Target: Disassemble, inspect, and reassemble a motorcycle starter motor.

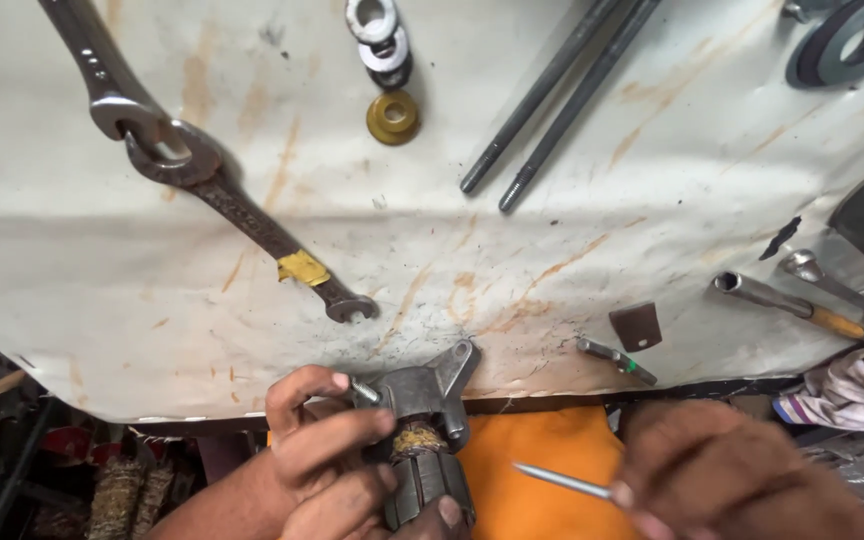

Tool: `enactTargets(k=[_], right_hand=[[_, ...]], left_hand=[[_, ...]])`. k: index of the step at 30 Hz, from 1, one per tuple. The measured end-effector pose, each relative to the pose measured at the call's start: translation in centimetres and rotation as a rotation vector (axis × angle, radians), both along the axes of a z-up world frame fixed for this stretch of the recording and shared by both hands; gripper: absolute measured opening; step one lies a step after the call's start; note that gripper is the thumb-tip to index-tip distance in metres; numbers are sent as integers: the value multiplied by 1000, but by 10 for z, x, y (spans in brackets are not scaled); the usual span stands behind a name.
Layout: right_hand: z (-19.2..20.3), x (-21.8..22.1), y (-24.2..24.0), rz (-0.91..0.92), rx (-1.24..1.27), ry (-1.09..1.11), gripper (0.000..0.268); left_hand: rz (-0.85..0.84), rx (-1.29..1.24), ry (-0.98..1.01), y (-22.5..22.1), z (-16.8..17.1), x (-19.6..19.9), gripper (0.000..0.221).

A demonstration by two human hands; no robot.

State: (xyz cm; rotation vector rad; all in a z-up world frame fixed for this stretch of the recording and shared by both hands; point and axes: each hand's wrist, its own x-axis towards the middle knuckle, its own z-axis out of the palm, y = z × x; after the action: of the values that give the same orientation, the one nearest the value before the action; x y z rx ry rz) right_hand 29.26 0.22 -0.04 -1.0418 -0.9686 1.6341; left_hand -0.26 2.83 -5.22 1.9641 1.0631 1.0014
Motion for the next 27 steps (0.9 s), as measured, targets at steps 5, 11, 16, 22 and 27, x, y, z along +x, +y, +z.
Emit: enactTargets(k=[5,11,16,22,27], right_hand=[[-5,-15,-16,31,-34,-330,21],[-8,-36,12,317,1,-466,46],[-8,-41,2,268,-39,-520,51],[-15,-30,-6,252,-31,-489,48],[-21,-15,-14,205,-25,-516,46]], left_hand=[[-175,-2,24,9,7,2,10],[-246,-379,-33,16,24,8,17],[-305,-244,-79,16,17,16,21],[-298,-117,-54,-3,10,18,30],[-132,-328,-148,-14,11,17,26]])
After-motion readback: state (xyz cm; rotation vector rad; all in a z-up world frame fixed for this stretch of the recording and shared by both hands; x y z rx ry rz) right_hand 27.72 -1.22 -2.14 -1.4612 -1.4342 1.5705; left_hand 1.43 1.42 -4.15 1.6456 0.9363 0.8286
